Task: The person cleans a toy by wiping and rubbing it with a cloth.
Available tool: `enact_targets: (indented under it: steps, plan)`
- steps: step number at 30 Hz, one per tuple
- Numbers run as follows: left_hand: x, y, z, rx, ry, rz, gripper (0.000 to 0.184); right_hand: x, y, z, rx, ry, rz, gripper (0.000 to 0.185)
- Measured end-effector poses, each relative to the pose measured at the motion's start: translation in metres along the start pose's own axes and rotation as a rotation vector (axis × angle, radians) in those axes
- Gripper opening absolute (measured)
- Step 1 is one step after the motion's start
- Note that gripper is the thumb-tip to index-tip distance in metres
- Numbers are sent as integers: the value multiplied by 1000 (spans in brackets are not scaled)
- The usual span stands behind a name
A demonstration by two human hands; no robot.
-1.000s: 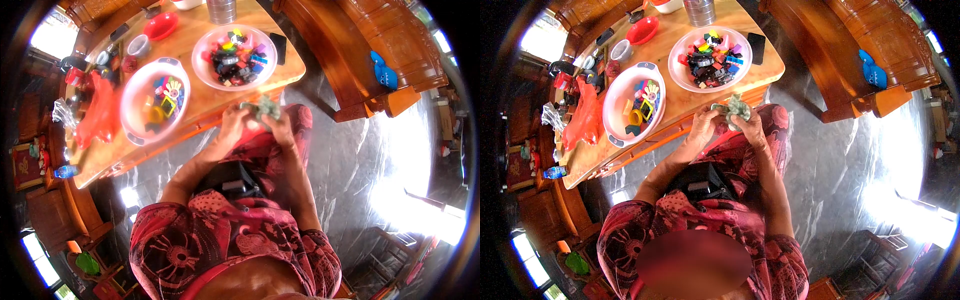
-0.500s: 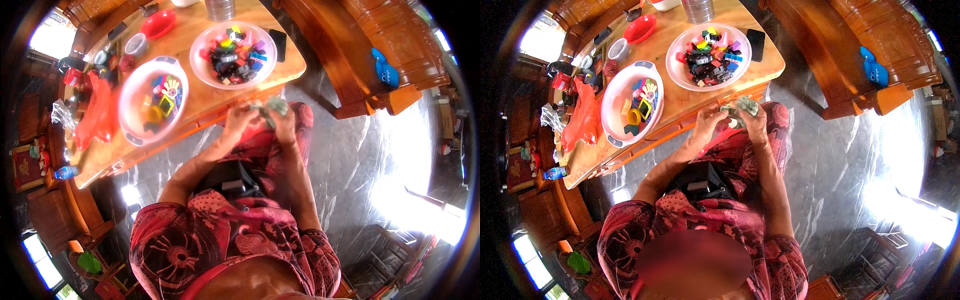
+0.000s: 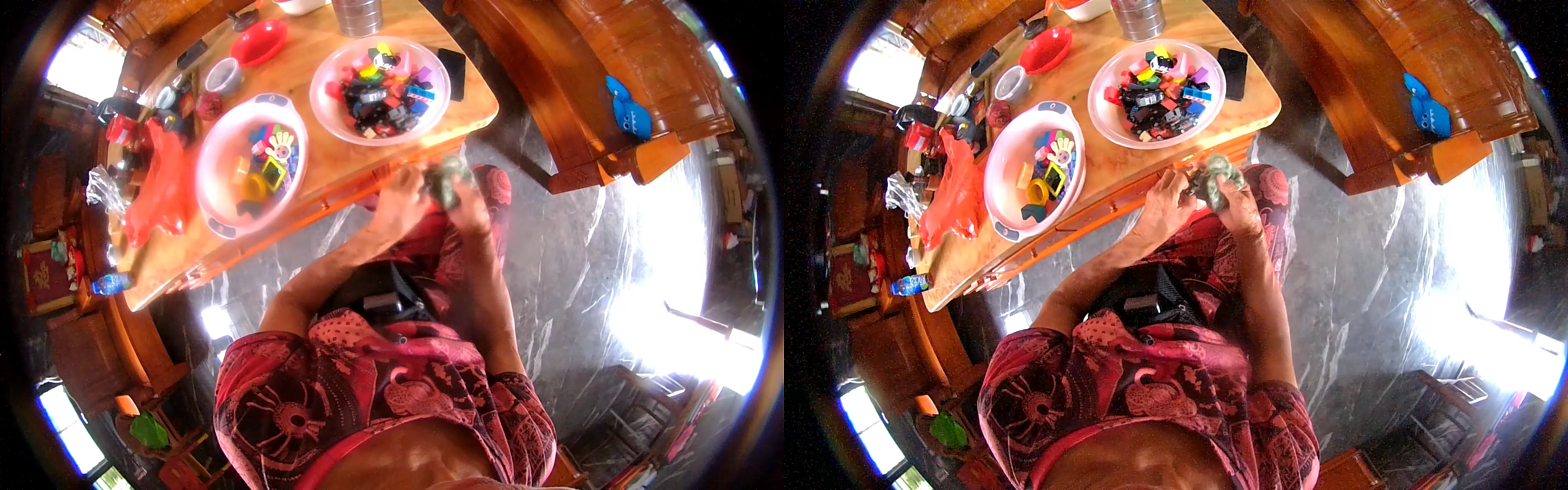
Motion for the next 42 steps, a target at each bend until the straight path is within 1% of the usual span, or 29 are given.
enact_targets:
  steps: [1, 2, 5, 7, 9, 10, 12, 14, 15, 16, 17, 18, 19, 21, 22, 24, 25, 27, 29, 30, 31, 32, 34, 35, 37, 41, 42]
  plan:
    - [1, -6, -3, 19, -7, 51, 26, -6, -3, 0, 58, -62, 80, 26]
    - [-5, -7, -3, 46, -50, 76, 31, -18, 0, -3, 33, -128, 137, 29]
    - [-6, -14, -5, 78, -58, 99, 32, -24, 7, -4, 39, -139, 69, 32]
    - [-1, -17, -8, 67, -59, 85, 31, -23, 7, -3, 18, -131, 63, 33]
    - [0, -17, -8, 57, -60, 66, 31, -11, 7, -1, -12, 4, -25, 28]
    - [1, -18, -8, 76, -48, 58, 30, -11, 6, -1, -14, 4, -25, 28]
    - [2, -21, -10, 98, -34, 49, 30, -11, 17, -1, -167, -46, -120, 22]
    - [14, -27, -10, 167, 111, 60, 28, -17, 26, 2, -204, -13, -126, 20]
    - [11, -25, -7, 169, 111, 59, 28, -16, 31, 3, -238, 22, -133, 18]
    - [5, -19, -3, 108, 91, -13, 28, -19, 34, 3, -240, 22, -133, 18]
    - [0, -11, 1, 47, 71, -84, 28, -14, 31, 3, -261, 57, -224, 17]
    - [3, -13, 0, 47, 71, -84, 28, -7, 28, 3, -282, 92, -316, 17]
    - [10, -16, -2, 48, 67, -70, 29, -4, 26, 3, -282, 92, -315, 17]
    - [11, -16, -2, 49, 63, -56, 31, -10, 26, 2, -284, -43, -270, 17]
    - [11, -16, -3, 57, 57, -44, 29, -12, 27, 2, -284, -44, -270, 17]
    - [10, -14, -2, 62, 54, -31, 27, -16, 33, 2, -316, -14, -169, 17]
    - [8, -13, -1, 56, 40, -75, 29, -18, 35, 3, -312, -15, -171, 17]
    - [5, -12, -1, 51, 26, -118, 32, -21, 33, 3, -288, -35, -21, 17]
    - [0, -11, -2, 46, -12, -13, 29, -18, 27, 4, -259, -28, 30, 18]
    - [0, -12, -3, 43, -12, -12, 29, -17, 22, 4, -231, -23, 81, 19]
    - [-3, -11, -4, 15, -74, 51, 29, -16, 21, 2, -227, -22, 80, 19]
    - [-7, -10, -5, -15, -134, 116, 29, -15, 17, 1, -176, -25, 56, 21]
    - [-4, -10, -6, -29, -134, 129, 29, -15, 9, 1, -88, -26, 49, 27]
    - [-5, -9, -6, -38, -134, 138, 30, -15, 9, 1, -85, -26, 49, 27]
    - [-2, -10, -5, -17, -106, 132, 30, -18, 3, 1, 16, -67, 3, 32]
    - [2, -11, -5, 29, -67, 133, 30, -18, -4, 2, 3, -31, -52, 36]
    - [2, -11, -6, 28, -67, 134, 30, -15, -3, 2, -30, -4, -161, 36]
Point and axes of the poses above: each hand's wrist, its own z-axis towards the middle knuckle, its own y-axis out of the back of the hand, x = y × z, the point moved 9 cm from there along z, towards the middle knuckle, and after that the axes turned 2 degrees about y, right-handed, at the moved point
